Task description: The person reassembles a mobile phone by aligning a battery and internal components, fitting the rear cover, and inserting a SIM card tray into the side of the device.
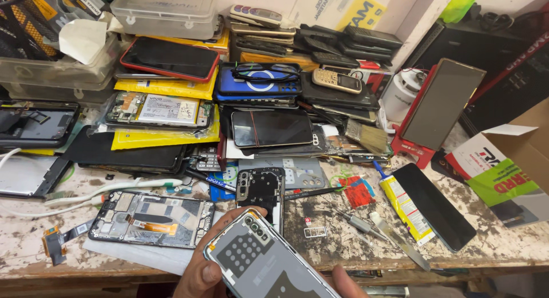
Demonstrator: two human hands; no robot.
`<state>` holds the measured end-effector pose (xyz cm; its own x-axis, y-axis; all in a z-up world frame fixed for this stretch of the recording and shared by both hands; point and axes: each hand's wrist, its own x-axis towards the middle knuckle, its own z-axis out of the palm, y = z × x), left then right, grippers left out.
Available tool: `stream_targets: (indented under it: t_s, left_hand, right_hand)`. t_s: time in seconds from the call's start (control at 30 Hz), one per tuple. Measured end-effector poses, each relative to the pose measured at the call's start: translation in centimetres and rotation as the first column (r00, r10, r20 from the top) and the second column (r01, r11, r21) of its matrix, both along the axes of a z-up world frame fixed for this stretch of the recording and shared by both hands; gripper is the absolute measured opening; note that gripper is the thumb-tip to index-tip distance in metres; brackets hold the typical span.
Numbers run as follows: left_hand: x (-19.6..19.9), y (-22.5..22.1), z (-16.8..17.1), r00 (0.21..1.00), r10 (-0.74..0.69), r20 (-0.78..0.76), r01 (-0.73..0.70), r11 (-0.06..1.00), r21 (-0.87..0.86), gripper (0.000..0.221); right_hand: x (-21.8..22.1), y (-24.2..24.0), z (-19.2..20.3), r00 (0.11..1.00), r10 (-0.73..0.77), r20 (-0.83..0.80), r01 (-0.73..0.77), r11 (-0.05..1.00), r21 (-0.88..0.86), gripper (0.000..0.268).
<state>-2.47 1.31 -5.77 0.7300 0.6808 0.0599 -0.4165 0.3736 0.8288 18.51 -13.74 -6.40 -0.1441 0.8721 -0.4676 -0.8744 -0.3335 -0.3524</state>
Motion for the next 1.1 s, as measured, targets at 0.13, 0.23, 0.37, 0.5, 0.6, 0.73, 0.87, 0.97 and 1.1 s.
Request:
stream_targets:
  t_s: [0.13,0.23,0.37,0.5,0.6,0.73,0.87,0.97,1.1]
  left_hand:
    - [0.3,0.3,0.2,1.000,-0.004,-0.009,0.004,1.000,0.021,0.140]
    - [-0.1,-0.9,1.4,0.999,-0.003,-0.040,0.001,0.999,-0.051,0.143]
    - [0.2,-1.5,2.1,0.991,0.135,0.015,-0.135,0.991,-0.019,0.144]
    - [0.7,-1.8,3.4,0.972,0.235,-0.005,-0.235,0.972,0.001,0.104]
    - [0.7,-1.6,5.0,0.936,0.342,-0.083,-0.350,0.881,-0.317,0.063]
    - [0.4,-1.2,6.2,0.898,0.379,-0.223,-0.439,0.734,-0.518,0.054]
    - [-0.4,-2.0,6.1,0.830,0.150,0.536,0.037,0.946,-0.322,0.053]
    - [0.1,-2.4,6.7,0.852,0.167,0.496,-0.004,0.950,-0.312,0.057]
    - [0.8,-2.3,7.3,0.925,0.245,0.291,-0.090,0.884,-0.459,0.054]
  right_hand:
    - [0.4,-0.3,0.0,1.000,-0.030,0.003,0.030,0.999,-0.012,0.086]
    - [0.5,-0.6,-0.2,0.999,-0.050,0.005,0.050,0.998,-0.031,0.085]
    - [0.8,-1.9,-0.4,0.996,-0.090,0.028,0.092,0.994,-0.062,0.083]
    - [2.5,-2.7,0.1,0.987,-0.139,0.082,0.145,0.987,-0.068,0.082]
    - [4.2,-3.8,1.0,0.968,-0.208,0.141,0.221,0.972,-0.078,0.081]
    - [5.3,-4.5,2.2,0.971,-0.206,0.125,0.191,0.974,0.119,0.079]
    - [4.7,-3.1,2.7,0.999,0.047,0.018,-0.048,0.762,0.646,0.071]
    - [4.5,-1.7,2.7,0.995,-0.065,0.078,0.002,0.779,0.626,0.069]
    - [3.0,-0.2,2.3,0.963,-0.258,0.079,0.139,0.725,0.675,0.068]
